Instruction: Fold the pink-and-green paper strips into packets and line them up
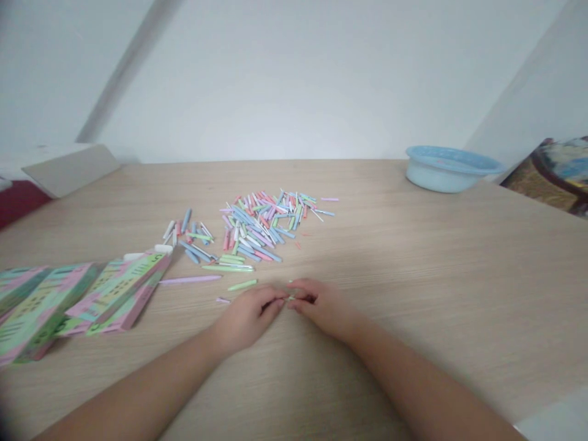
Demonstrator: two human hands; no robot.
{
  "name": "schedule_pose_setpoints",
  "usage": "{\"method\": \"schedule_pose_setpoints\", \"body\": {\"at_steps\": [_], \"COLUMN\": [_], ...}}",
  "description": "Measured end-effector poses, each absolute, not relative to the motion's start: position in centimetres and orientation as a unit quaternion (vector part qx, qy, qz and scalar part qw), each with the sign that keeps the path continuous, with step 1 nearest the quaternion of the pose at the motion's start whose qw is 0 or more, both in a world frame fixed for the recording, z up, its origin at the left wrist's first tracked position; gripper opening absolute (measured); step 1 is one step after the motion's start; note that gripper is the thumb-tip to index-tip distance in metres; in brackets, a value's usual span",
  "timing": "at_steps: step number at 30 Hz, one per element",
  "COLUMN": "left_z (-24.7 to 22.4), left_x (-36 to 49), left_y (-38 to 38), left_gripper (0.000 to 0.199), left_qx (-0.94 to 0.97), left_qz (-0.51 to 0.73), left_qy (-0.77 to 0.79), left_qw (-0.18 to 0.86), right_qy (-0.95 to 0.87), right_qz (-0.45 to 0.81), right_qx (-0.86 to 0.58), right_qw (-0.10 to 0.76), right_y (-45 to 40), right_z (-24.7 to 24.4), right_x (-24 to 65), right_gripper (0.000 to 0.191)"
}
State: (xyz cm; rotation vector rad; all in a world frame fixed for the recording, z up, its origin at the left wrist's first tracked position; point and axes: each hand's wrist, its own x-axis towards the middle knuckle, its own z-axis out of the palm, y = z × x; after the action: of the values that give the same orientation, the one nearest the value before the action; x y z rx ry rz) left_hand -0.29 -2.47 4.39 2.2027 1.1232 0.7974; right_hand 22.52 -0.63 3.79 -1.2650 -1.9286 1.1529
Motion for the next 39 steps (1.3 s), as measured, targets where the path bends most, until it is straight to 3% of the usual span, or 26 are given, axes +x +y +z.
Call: {"method": "schedule_pose_setpoints", "body": {"at_steps": [13,20,29,39], "left_z": [4.4,4.5,4.5,4.9], "left_x": [-0.4,-0.4,-0.5,-0.5], "left_y": [-2.5,-2.6,-2.8,-2.9], "left_gripper": [0.023,0.023,0.025,0.024], "left_qx": [0.816,0.818,0.841,0.850], "left_qz": [0.298,0.298,0.269,0.260], "left_qy": [0.420,0.419,0.403,0.388], "left_qw": [0.264,0.259,0.240,0.244], "right_qy": [-0.718,-0.762,-0.827,-0.846], "right_qz": [0.457,0.396,0.299,0.274], "right_qx": [-0.470,-0.454,-0.436,-0.436], "right_qw": [0.233,0.236,0.193,0.142], "right_y": [-0.2,-0.8,-1.5,-1.6], "right_z": [4.3,5.9,7.5,7.6], "right_x": [22.9,22.7,22.5,22.3], "right_gripper": [0.043,0.035,0.035,0.041]}}
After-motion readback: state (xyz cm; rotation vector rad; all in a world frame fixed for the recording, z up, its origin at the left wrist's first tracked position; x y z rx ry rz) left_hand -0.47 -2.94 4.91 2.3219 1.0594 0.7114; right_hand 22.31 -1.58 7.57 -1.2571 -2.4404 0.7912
